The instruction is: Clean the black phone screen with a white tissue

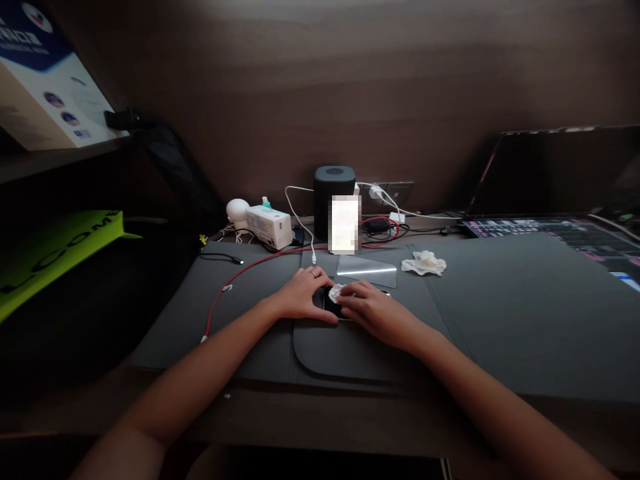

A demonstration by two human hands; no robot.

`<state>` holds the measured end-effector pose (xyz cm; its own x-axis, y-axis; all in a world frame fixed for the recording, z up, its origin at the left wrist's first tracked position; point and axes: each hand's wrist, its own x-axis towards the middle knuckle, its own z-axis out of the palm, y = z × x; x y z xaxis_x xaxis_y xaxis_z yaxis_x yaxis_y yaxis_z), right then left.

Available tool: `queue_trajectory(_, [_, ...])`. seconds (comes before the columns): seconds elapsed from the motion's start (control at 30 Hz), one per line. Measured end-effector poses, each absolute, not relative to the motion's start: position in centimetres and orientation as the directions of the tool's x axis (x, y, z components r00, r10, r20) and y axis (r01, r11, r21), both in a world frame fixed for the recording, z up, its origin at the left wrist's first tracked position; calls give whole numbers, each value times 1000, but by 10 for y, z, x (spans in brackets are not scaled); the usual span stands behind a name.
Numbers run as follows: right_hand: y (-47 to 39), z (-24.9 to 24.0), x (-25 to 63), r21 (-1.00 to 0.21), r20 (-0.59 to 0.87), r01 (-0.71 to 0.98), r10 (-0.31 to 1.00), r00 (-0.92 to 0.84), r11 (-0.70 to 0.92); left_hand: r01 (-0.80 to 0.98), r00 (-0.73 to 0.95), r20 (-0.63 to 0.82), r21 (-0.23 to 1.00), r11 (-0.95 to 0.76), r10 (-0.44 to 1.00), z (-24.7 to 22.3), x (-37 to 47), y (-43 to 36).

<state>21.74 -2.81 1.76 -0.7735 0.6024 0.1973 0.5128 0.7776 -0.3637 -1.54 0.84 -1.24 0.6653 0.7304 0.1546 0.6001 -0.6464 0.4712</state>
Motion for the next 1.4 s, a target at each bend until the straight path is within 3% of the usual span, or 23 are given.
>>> queue_trajectory(0.17, [-33,19,212,-377,162,428,513,-843,821,597,666,182,452,-662,724,-13,-15,9])
queue_trajectory(0.43, [-17,10,226,-419,242,481,605,-758,770,603,654,165,475,-640,738,-14,-15,8])
queue_trajectory(0.6, [-24,13,213,-397,206,460,566,-798,794,604,655,165,471,-643,737,-12,-15,7])
queue_trajectory(0.77, [-20,10,217,-388,221,534,638,-738,751,599,656,169,476,-644,736,-13,-15,8])
queue_trajectory(0.9, [-21,6,209,-344,259,464,558,-788,816,600,662,181,453,-659,727,-15,-15,9])
queue_trajectory(1.17, [-25,15,210,-402,172,389,486,-857,829,594,664,176,466,-656,727,-14,-15,9])
queue_trajectory(1.4, [-24,28,232,-530,79,412,527,-846,741,611,639,159,489,-622,753,-14,-16,8])
